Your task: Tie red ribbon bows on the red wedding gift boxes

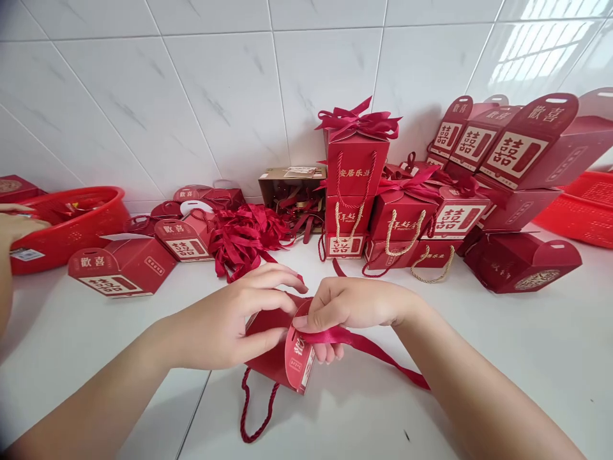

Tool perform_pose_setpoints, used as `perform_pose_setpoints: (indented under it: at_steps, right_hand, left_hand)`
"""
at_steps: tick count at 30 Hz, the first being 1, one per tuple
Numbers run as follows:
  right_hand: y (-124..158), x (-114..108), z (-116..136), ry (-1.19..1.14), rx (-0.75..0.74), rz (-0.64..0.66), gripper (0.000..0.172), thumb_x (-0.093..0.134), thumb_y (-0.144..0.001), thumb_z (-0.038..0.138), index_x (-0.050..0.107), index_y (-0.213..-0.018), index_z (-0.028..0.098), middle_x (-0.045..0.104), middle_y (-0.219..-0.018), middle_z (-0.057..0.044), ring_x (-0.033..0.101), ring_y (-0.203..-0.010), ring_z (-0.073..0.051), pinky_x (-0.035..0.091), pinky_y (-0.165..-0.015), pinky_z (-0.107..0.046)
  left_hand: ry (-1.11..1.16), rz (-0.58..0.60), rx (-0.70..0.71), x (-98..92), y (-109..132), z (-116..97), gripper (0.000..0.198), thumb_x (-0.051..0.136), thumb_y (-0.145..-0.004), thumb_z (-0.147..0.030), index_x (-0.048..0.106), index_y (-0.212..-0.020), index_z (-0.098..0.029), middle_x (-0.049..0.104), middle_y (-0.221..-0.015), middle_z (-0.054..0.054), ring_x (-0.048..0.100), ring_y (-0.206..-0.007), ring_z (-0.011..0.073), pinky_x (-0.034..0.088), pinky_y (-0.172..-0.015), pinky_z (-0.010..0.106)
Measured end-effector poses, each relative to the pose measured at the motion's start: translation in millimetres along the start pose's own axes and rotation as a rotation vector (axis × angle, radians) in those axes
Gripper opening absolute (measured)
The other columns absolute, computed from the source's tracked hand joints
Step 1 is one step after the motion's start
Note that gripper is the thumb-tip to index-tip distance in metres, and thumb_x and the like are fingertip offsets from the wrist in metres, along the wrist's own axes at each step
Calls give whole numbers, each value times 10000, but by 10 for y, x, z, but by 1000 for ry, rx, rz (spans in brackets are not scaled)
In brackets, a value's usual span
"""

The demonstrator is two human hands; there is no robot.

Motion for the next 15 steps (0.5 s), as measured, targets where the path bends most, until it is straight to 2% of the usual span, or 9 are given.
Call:
perform_pose_setpoints:
  at_steps: [3,5,8,10,11,13,15]
  right_hand:
    - [30,44,15,112,31,-68,444,565,-857,504,691,-656,128,590,-568,-6,508,-513,-89,435,-568,-235]
    - [86,64,22,278,92,-168,465,535,-859,543,667,-666,141,560,-573,3,482,-526,-92,400,-540,-231]
    - [208,48,90,565,122,-486,441,534,-839,582,627,-711,169,573,-657,-2,478,-578,-113,359,-526,-238]
    - [271,47,173,631,32,-699,368,575,-822,558,625,-822,193,621,-807,-18,532,-698,-143,410,-611,-259]
    - [278,59,211,609,-37,-754,342,596,-817,536,625,-906,207,636,-905,-27,555,-789,-161,436,-685,-274]
    - [235,109,271,492,-196,-717,342,618,-822,488,615,-1040,225,634,-1047,-37,561,-941,-180,447,-822,-300]
    - [160,175,316,315,-343,-585,300,613,-844,439,625,-1041,212,643,-1039,-38,570,-953,-171,452,-853,-299]
  left_hand:
    - [51,-15,2,29,-22,4,127,535,-833,-143,642,-804,-206,617,-1066,31,543,-1084,173,452,-895,279]
    - [55,-31,-5,30,-23,6,124,526,-821,-122,619,-789,-197,605,-997,24,558,-995,161,460,-846,274]
    - [63,-121,-62,-38,16,-10,119,492,-845,-139,554,-757,-189,559,-899,15,537,-856,145,456,-749,270]
    - [128,-251,-116,-132,68,-40,137,449,-893,-171,508,-772,-197,532,-842,-1,511,-782,129,441,-699,255]
    - [173,-332,-141,-185,99,-60,139,432,-916,-193,495,-793,-204,525,-823,-9,504,-758,123,434,-683,248]
    - [253,-482,-176,-281,161,-105,134,423,-942,-250,492,-831,-216,523,-796,-21,507,-739,118,427,-669,239]
    - [280,-576,-197,-343,209,-144,137,442,-941,-297,502,-842,-224,532,-781,-26,523,-745,123,427,-663,237]
Point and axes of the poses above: each hand's wrist, its own y-axis away from the middle knuckle, its own x-axis out of the palm, z = x × y, the point moved 3 cm from there along -y, towards the middle knuckle
